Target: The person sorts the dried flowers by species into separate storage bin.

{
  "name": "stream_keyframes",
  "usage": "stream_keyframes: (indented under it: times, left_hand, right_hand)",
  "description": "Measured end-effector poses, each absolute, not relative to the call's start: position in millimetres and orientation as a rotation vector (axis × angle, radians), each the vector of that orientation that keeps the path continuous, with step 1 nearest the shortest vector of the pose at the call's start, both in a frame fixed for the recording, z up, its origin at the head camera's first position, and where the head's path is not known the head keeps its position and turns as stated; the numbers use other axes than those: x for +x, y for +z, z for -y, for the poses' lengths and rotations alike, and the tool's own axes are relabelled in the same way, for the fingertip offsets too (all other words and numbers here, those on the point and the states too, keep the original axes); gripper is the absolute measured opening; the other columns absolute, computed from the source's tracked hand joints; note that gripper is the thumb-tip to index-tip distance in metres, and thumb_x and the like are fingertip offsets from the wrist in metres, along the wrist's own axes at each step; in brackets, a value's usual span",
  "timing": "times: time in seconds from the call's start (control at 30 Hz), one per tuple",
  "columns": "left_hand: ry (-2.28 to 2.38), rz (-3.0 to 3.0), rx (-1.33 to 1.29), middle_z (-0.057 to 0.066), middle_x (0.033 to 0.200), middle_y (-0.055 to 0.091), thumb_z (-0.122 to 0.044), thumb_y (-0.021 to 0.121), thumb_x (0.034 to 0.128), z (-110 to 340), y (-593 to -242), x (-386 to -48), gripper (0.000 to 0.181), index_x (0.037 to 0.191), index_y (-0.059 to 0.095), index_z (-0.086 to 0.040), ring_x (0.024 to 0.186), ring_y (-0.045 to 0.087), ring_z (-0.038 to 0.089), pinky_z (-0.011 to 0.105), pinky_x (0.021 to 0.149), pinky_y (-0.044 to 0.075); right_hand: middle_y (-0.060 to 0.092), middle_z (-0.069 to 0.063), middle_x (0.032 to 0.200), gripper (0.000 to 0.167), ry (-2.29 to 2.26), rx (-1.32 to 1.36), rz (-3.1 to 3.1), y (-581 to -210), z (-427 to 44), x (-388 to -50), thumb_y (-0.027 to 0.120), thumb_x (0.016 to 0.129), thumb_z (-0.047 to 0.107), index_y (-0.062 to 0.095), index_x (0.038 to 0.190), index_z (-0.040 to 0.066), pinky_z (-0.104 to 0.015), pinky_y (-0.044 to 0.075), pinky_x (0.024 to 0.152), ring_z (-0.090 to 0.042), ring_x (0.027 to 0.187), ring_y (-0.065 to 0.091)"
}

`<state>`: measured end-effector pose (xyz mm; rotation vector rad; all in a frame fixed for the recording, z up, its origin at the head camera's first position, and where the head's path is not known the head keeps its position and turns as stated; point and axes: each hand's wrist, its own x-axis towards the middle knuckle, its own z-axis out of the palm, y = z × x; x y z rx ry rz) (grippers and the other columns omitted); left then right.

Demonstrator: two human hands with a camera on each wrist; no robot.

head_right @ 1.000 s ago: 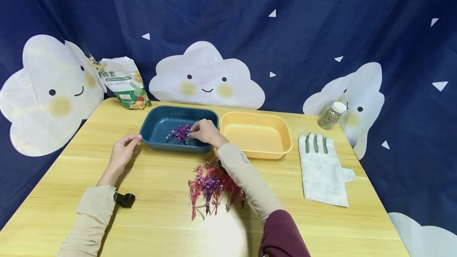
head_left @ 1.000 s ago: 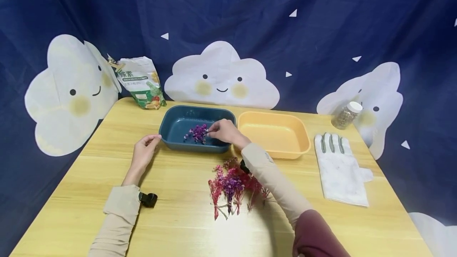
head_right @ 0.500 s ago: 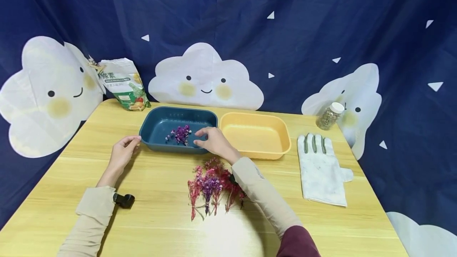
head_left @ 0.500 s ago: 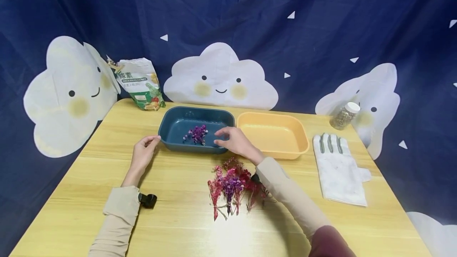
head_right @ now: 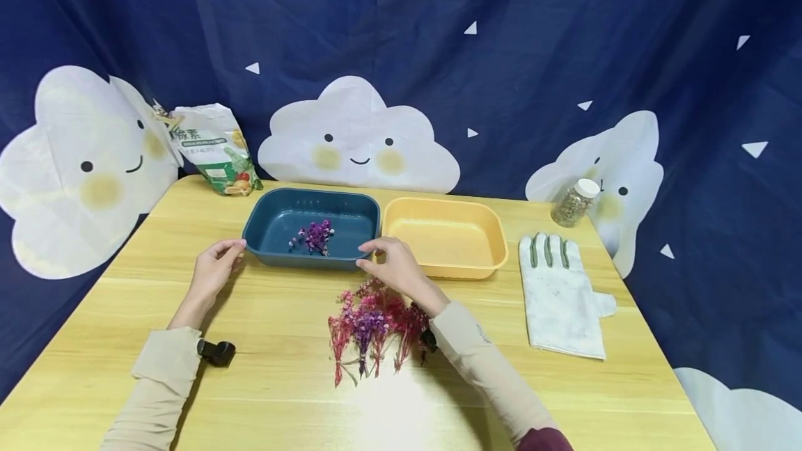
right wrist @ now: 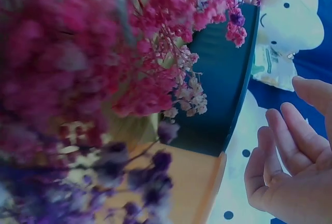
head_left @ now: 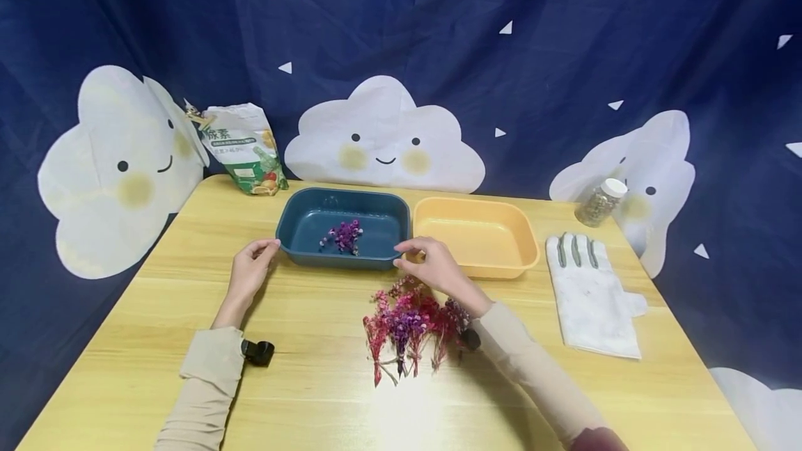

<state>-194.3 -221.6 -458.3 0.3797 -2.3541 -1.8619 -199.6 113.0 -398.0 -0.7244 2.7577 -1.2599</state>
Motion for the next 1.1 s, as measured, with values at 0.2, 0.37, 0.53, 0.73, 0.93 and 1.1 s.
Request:
stream_keyframes:
  times: [0.2,0.37,0.53,0.73,0.93,1.1]
  left_hand:
    - [-1.855,2.365,0.381,-0.006,0.089,0.059,-0.032,0.056,0.0963,221.8,-459.1,-194.7,0.044,0.12,0.056,0.005,0.076,0.055,0.002,0.015,0.069,0.048]
    - [-1.853,2.368,0.374,-0.006,0.088,0.059,-0.032,0.056,0.0962,222.3,-460.6,-194.5,0.044,0.12,0.056,0.005,0.076,0.055,0.002,0.014,0.069,0.048]
    - [-1.873,2.359,0.376,-0.006,0.088,0.059,-0.033,0.056,0.0958,222.9,-459.5,-194.5,0.044,0.119,0.056,0.004,0.077,0.055,0.002,0.014,0.071,0.049]
    - [-1.88,2.353,0.359,-0.009,0.086,0.059,-0.032,0.056,0.0957,223.3,-458.5,-194.8,0.044,0.118,0.056,0.005,0.076,0.056,0.002,0.014,0.069,0.049]
    - [-1.882,2.347,0.367,-0.009,0.085,0.059,-0.031,0.057,0.0953,222.9,-459.2,-195.5,0.039,0.115,0.058,0.002,0.074,0.056,0.001,0.014,0.067,0.048]
    - [-1.871,2.349,0.378,-0.01,0.084,0.059,-0.03,0.057,0.0956,222.2,-458.8,-196.0,0.039,0.117,0.058,0.003,0.074,0.055,0.002,0.014,0.066,0.048]
  right_hand:
    - [0.067,-0.014,0.106,0.028,-1.316,-0.644,-2.775,-399.9,-126.9,-188.3,0.073,0.083,0.014,0.069,0.108,0.003,-0.044,0.052,0.083,-0.031,0.097,0.06]
    - [0.068,-0.012,0.107,0.027,-1.329,-0.621,-2.809,-400.6,-137.8,-176.6,0.073,0.082,0.014,0.069,0.106,0.003,-0.044,0.052,0.084,-0.031,0.098,0.061]
    - [0.069,-0.012,0.104,0.026,-1.336,-0.617,-2.847,-401.2,-148.3,-165.4,0.075,0.08,0.012,0.07,0.104,0.001,-0.042,0.052,0.084,-0.032,0.096,0.062]
    - [0.069,-0.012,0.103,0.027,-1.336,-0.558,-2.853,-406.3,-164.7,-151.4,0.075,0.08,0.011,0.069,0.104,0.0,-0.04,0.052,0.081,-0.03,0.094,0.062]
    - [0.068,-0.013,0.104,0.027,-1.329,-0.498,-2.89,-414.0,-182.7,-139.0,0.076,0.079,0.011,0.068,0.103,0.0,-0.042,0.054,0.076,-0.031,0.09,0.063]
    - [0.069,-0.011,0.103,0.026,-1.297,-0.467,-2.922,-418.9,-195.1,-130.2,0.077,0.078,0.011,0.069,0.101,0.002,-0.044,0.053,0.078,-0.03,0.095,0.061]
